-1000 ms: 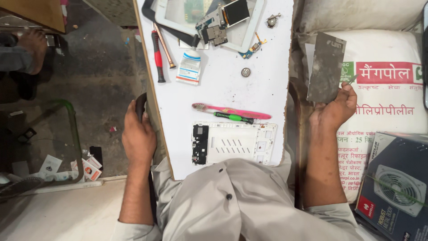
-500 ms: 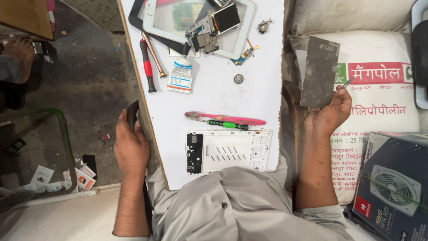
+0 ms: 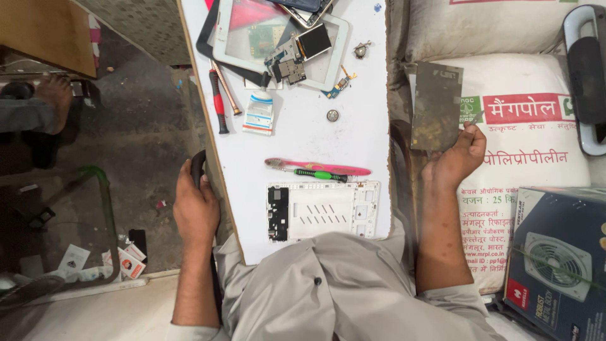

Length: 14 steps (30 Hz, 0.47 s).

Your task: The person holds a dark rectangular device back panel in one hand and uses a small pink pry blade to scrape and peel old adhesive residue from its edges and surface. They rotate the panel to work different sides, then set it down on the white work table.

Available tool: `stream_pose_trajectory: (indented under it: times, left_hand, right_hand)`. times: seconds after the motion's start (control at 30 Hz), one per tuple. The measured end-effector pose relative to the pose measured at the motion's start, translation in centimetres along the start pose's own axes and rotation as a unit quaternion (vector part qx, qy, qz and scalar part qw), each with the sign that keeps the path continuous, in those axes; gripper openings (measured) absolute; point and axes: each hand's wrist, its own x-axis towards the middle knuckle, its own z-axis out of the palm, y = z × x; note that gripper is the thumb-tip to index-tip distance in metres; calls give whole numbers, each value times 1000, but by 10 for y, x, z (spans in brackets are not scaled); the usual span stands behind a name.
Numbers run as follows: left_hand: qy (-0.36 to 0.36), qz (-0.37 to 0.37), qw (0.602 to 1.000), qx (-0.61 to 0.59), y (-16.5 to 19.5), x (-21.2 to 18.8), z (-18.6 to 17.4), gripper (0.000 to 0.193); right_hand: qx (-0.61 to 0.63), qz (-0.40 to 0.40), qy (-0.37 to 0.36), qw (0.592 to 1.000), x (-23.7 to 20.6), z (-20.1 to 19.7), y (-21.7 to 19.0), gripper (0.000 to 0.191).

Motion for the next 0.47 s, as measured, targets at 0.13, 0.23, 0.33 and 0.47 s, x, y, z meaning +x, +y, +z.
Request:
stream_pose_trajectory:
  times: [0.13,0.23,0.33,0.47]
  left_hand:
    - [23,40,999,8,9,-12,-13,47]
    - [21,35,999,0,15,-25,-24,48]
    - [24,33,999,-9,21,-33,-32,50]
    - [52,58,995,-57,20,-41,-35,51]
  right_hand:
    - [-8,37,42,998,-10,-1,-21,12]
    - [12,12,30,999,-18,-4,-37,11]
    - [5,23,46,999,-21,-7,-49,11]
    - [-12,-92,8,996,-25,-18,-54,11]
